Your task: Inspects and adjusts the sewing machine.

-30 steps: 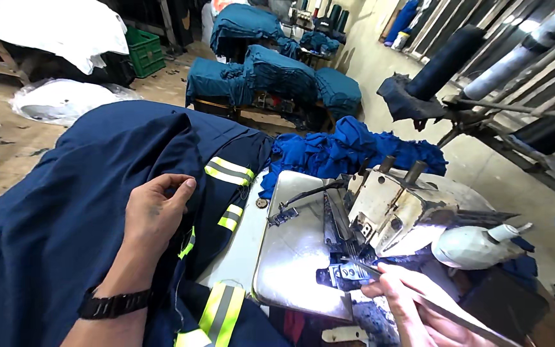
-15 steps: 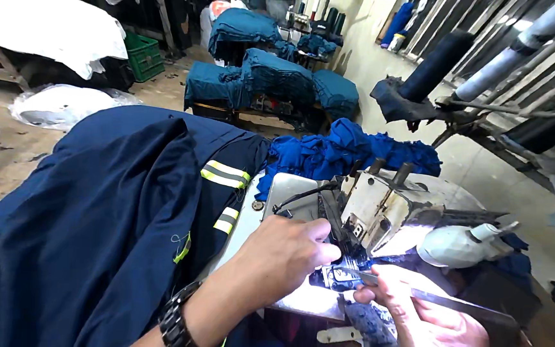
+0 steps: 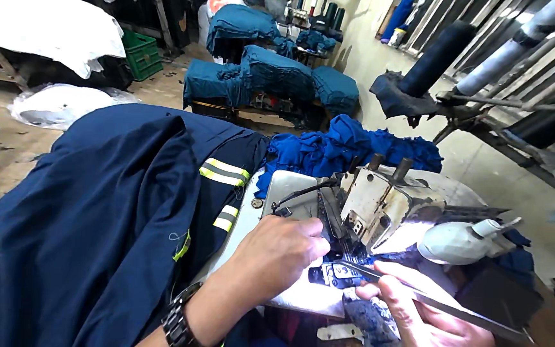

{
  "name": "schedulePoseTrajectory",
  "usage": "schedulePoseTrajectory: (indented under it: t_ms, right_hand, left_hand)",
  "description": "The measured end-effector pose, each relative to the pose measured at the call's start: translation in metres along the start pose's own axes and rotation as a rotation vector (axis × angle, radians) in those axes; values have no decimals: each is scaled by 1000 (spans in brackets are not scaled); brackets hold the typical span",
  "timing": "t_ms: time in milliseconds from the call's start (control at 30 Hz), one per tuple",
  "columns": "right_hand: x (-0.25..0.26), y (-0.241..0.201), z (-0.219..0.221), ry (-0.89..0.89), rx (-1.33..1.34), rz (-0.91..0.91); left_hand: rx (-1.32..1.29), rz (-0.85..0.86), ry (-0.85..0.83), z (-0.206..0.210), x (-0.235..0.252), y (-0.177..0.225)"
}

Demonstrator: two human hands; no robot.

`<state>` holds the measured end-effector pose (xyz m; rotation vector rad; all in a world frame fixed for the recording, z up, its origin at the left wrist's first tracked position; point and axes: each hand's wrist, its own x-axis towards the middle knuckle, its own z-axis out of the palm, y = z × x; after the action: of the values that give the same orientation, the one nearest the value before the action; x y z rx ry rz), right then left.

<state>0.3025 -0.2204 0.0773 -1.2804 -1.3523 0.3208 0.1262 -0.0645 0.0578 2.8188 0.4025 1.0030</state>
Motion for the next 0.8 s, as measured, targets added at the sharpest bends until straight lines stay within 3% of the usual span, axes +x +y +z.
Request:
schedulePoseTrajectory:
  t_ms: [800]
  right_hand:
    - [0, 0, 7, 3, 17, -7]
  left_hand:
    - [-13, -19, 1, 1, 0, 1]
